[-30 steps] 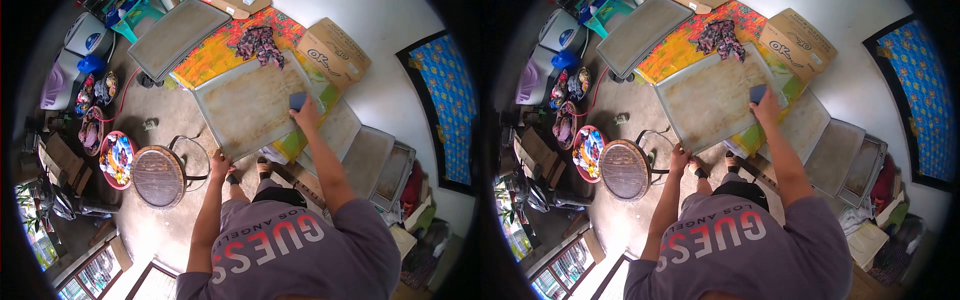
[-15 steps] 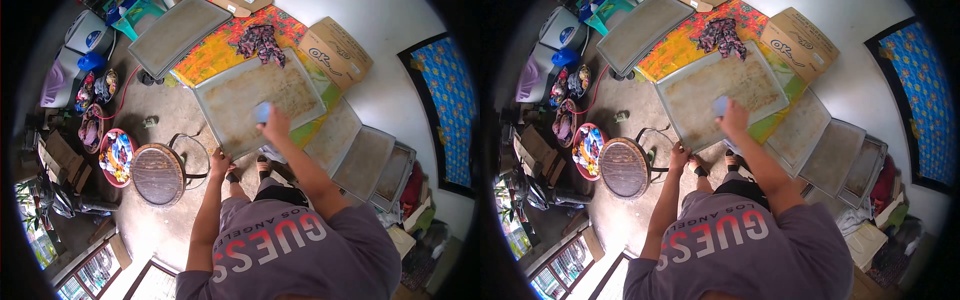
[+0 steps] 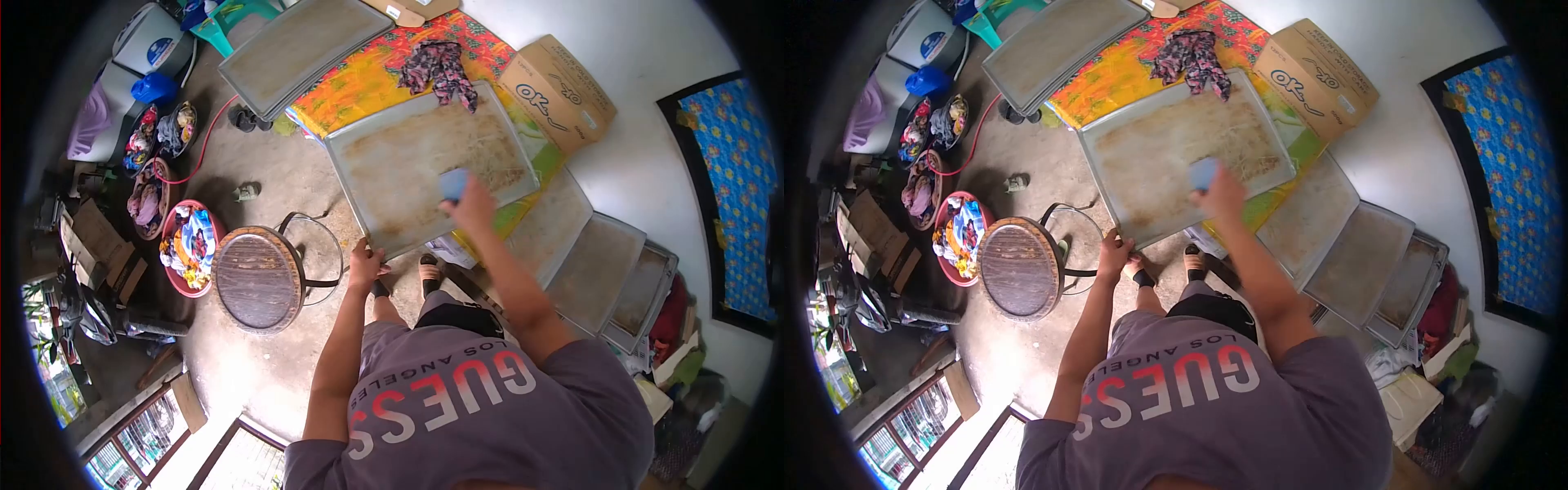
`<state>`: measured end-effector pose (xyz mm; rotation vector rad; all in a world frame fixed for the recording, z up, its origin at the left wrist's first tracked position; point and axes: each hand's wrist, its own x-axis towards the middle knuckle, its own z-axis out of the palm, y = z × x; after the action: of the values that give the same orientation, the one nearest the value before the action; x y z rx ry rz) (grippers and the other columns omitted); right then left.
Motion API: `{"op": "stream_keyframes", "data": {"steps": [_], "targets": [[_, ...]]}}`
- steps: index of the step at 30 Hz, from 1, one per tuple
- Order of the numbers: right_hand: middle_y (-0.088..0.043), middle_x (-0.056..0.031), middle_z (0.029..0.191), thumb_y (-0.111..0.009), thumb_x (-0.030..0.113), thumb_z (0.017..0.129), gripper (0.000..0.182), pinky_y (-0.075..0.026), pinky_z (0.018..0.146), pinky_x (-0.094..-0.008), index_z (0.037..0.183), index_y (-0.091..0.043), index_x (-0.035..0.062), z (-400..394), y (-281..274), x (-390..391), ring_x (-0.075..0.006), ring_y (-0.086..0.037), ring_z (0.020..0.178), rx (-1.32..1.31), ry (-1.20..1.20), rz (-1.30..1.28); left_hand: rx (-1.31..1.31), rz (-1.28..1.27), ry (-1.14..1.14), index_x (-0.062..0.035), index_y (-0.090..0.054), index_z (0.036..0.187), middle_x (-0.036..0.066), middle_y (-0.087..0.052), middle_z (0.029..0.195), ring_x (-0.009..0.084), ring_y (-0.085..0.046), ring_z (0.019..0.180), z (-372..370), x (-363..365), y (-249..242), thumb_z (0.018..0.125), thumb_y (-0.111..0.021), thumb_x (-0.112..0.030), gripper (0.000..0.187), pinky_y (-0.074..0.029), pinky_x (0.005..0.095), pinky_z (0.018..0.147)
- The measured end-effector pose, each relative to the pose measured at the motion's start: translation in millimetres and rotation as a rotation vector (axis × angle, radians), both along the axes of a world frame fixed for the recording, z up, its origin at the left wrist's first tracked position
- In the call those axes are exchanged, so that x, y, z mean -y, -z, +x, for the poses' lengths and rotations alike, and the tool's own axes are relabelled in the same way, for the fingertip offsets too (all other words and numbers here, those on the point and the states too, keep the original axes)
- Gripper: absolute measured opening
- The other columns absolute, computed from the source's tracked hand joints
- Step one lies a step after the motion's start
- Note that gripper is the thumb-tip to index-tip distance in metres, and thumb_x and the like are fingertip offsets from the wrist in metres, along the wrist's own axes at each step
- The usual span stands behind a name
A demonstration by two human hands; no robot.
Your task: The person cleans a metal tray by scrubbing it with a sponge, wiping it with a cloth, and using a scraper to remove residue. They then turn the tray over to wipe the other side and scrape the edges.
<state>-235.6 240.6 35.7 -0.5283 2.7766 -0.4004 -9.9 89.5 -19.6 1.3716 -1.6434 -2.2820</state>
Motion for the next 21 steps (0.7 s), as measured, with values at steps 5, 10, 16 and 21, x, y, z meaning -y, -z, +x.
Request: {"op": "stream_keyframes", "data": {"steps": [5,10,16,21], "targets": [[-0.054,-0.0184,0.131,-0.083,0.038,0.064,0.093,-0.041,0.096,-0.0529,0.138,-0.037,0.0056,-10,20,-13,-0.0341,-0.056,0.117,-0.108,0.083,0.002,-0.011,0.021,0.029,0.0016,-0.044,0.129,0.015,-0.063,0.075,0.0196,-0.064,0.049,2,4,1,0.089,-0.058,-0.001,0.042,-0.053,0.0285,0.042],[-0.054,-0.0189,0.131,-0.082,0.038,0.066,0.097,-0.041,0.097,-0.055,0.142,-0.032,0.0034,-123,4,-99,-0.0339,-0.056,0.119,-0.118,0.367,0.012,0.012,0.007,0.008,0.0028,-0.044,0.127,0.015,-0.063,0.075,0.0201,-0.064,0.049,2,2,-5,0.089,-0.058,-0.002,0.041,-0.053,0.0286,0.041],[-0.055,-0.0153,0.13,-0.084,0.041,0.066,0.098,-0.04,0.095,-0.0573,0.142,-0.032,0.0088,-33,16,-27,-0.0315,-0.056,0.116,-0.095,0.022,0.079,0.012,0.034,0.002,0.0039,-0.045,0.126,0.017,-0.065,0.08,0.0211,-0.065,0.053,1,2,-8,0.09,-0.057,-0.001,0.038,-0.055,0.0283,0.045],[-0.053,-0.0133,0.132,-0.083,0.042,0.065,0.099,-0.038,0.094,-0.0603,0.143,-0.031,0.0105,-59,13,-33,-0.0305,-0.056,0.116,-0.104,0.214,0.011,-0.084,0.196,0.006,0.0031,-0.044,0.133,0.016,-0.065,0.089,0.0213,-0.068,0.064,8,7,-12,0.089,-0.052,0.003,0.044,-0.059,0.0284,0.059]]}}
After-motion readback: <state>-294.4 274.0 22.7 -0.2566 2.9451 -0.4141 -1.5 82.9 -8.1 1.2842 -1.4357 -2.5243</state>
